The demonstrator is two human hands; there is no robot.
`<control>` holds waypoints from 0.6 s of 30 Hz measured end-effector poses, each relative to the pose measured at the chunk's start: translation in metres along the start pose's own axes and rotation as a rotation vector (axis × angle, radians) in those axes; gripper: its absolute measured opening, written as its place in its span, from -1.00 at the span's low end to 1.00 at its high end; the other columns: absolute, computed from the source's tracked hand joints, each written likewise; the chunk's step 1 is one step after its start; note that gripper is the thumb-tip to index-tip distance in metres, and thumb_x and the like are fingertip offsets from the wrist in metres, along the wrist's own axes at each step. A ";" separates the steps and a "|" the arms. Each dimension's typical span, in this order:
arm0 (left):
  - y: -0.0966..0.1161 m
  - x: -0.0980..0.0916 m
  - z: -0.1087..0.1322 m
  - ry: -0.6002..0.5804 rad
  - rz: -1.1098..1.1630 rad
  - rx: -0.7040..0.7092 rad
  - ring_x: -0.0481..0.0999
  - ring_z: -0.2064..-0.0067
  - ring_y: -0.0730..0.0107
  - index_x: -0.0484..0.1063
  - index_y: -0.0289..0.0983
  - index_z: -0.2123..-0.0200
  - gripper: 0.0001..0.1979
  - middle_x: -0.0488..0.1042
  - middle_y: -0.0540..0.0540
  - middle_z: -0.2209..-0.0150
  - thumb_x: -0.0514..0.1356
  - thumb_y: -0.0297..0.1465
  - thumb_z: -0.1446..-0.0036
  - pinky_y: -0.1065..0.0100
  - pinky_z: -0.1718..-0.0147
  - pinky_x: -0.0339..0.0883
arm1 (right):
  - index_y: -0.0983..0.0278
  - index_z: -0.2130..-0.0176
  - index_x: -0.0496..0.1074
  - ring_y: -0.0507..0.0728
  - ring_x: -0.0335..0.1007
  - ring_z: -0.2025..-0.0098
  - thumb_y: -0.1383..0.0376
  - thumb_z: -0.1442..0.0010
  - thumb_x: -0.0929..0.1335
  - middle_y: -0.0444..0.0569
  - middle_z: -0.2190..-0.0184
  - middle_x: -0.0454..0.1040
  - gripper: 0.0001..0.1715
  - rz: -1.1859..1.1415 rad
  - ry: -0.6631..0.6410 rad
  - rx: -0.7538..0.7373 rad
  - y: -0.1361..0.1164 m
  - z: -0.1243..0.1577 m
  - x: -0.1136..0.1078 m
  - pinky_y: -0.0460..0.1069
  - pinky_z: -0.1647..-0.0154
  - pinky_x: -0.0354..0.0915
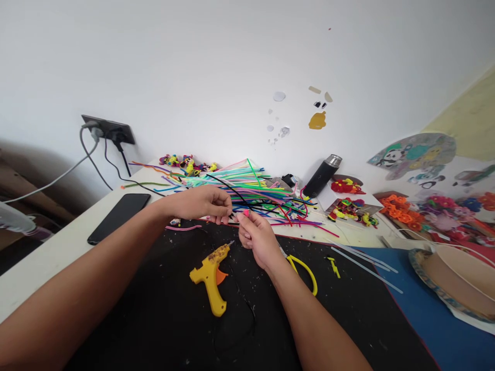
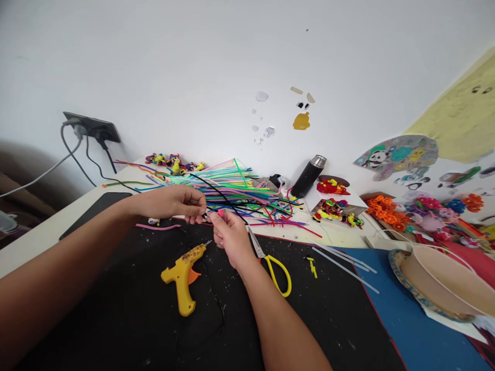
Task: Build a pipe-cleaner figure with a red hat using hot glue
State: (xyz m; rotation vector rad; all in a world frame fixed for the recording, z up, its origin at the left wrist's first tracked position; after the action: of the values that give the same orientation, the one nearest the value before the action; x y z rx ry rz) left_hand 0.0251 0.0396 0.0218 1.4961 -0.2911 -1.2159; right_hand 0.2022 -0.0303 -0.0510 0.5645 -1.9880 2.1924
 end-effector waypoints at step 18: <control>0.001 0.001 0.000 0.008 0.005 -0.008 0.56 0.28 0.36 0.46 -0.25 0.30 -0.80 0.57 -0.02 0.35 0.22 -0.22 -0.22 0.42 0.29 0.43 | 0.21 0.37 0.23 -0.12 -0.15 0.69 -0.03 -0.10 0.54 -0.36 0.66 0.08 -0.46 -0.008 -0.023 0.019 0.001 0.000 0.001 -0.12 0.66 -0.28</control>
State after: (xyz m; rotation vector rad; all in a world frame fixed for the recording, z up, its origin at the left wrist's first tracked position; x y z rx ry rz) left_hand 0.0260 0.0386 0.0220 1.4919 -0.2843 -1.2054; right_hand 0.2012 -0.0309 -0.0517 0.6019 -1.9750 2.2120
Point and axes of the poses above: each hand's wrist, its own z-axis away from the middle knuckle, its own x-axis out of the palm, y = z × x, the point moved 2 cm from there along -z, towards the middle knuckle
